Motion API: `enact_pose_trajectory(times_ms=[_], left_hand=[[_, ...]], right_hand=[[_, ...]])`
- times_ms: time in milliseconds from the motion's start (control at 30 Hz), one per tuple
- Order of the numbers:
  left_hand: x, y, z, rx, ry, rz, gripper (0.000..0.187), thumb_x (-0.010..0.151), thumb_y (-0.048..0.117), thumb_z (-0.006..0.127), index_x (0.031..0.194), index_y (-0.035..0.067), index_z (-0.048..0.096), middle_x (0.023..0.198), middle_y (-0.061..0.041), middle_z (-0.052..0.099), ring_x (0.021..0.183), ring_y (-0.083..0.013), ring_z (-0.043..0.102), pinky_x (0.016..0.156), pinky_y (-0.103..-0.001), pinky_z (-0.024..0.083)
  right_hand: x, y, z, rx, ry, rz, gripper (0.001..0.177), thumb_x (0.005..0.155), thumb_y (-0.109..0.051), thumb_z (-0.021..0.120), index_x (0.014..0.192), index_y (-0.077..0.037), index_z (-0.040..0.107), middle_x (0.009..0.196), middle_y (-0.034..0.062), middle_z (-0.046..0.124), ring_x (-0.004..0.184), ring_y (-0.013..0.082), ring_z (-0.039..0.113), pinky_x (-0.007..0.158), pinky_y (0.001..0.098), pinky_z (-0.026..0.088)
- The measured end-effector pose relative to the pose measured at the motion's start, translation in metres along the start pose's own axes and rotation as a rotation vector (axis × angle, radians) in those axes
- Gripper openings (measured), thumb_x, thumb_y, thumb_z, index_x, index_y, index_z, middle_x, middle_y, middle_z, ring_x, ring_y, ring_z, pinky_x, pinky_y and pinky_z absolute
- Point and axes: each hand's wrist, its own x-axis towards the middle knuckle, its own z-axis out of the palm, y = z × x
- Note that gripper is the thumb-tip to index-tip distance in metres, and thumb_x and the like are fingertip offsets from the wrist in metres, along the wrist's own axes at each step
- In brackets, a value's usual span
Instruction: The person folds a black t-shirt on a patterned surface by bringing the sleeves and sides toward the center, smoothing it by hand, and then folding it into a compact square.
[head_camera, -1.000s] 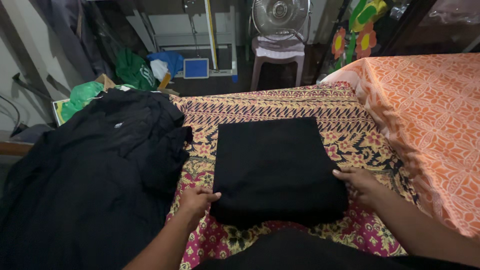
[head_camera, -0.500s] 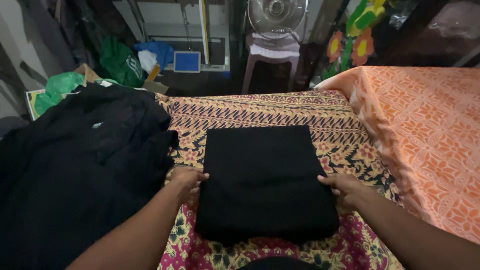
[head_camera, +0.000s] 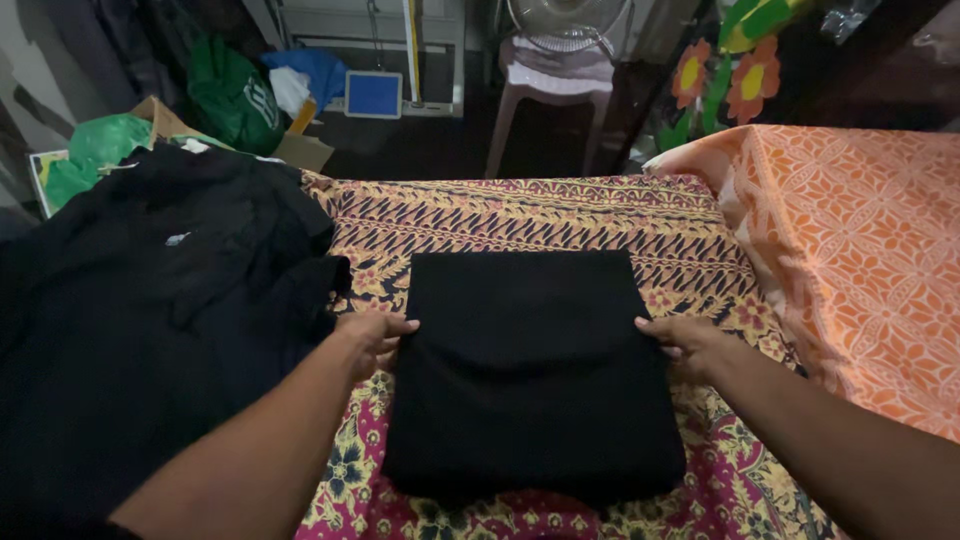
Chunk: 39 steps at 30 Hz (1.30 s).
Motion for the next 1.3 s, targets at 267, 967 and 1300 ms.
enact_pose_trajectory(times_ms=[267, 967, 1300], left_hand=[[0.063, 0.006, -0.001, 0.107, -0.055, 0.061, 0.022, 0.085, 0.009, 0.083, 0.103, -0.001, 0.075, 0.1, -0.013, 0.079, 0.087, -0.0223, 0.076, 0.076, -0.033, 0.06], [-0.072, -0.094, 0.043, 1.323, 0.296, 1.135, 0.073, 0.105, 0.052, 0.033, 0.158, 0.004, 0.018, 0.172, -0.016, 0.012, 0.158, -0.0313, 0.006, 0.124, -0.052, 0.003], [-0.089, -0.122, 0.041, 1.388, 0.05, 0.969, 0.07, 0.104, 0.05, 0.027, 0.162, 0.013, 0.015, 0.171, -0.005, 0.01, 0.158, -0.0209, 0.004, 0.126, -0.045, 0.001]], right_hand=[[-0.042, -0.026, 0.037, -0.056, 0.166, 0.014, 0.033, 0.088, -0.024, 0.079, 0.115, -0.011, 0.066, 0.109, 0.0045, 0.07, 0.109, 0.0225, 0.064, 0.081, 0.0362, 0.059], [-0.122, 0.069, 0.09, -1.317, 0.63, -1.013, 0.079, 0.106, -0.051, 0.044, 0.157, 0.005, 0.022, 0.163, 0.0284, 0.019, 0.152, 0.043, 0.013, 0.118, 0.0572, 0.012], [-0.144, 0.102, 0.126, -1.541, 0.287, -1.499, 0.07, 0.101, -0.04, 0.045, 0.156, 0.0, 0.031, 0.165, 0.0222, 0.028, 0.151, 0.0414, 0.025, 0.117, 0.056, 0.024]])
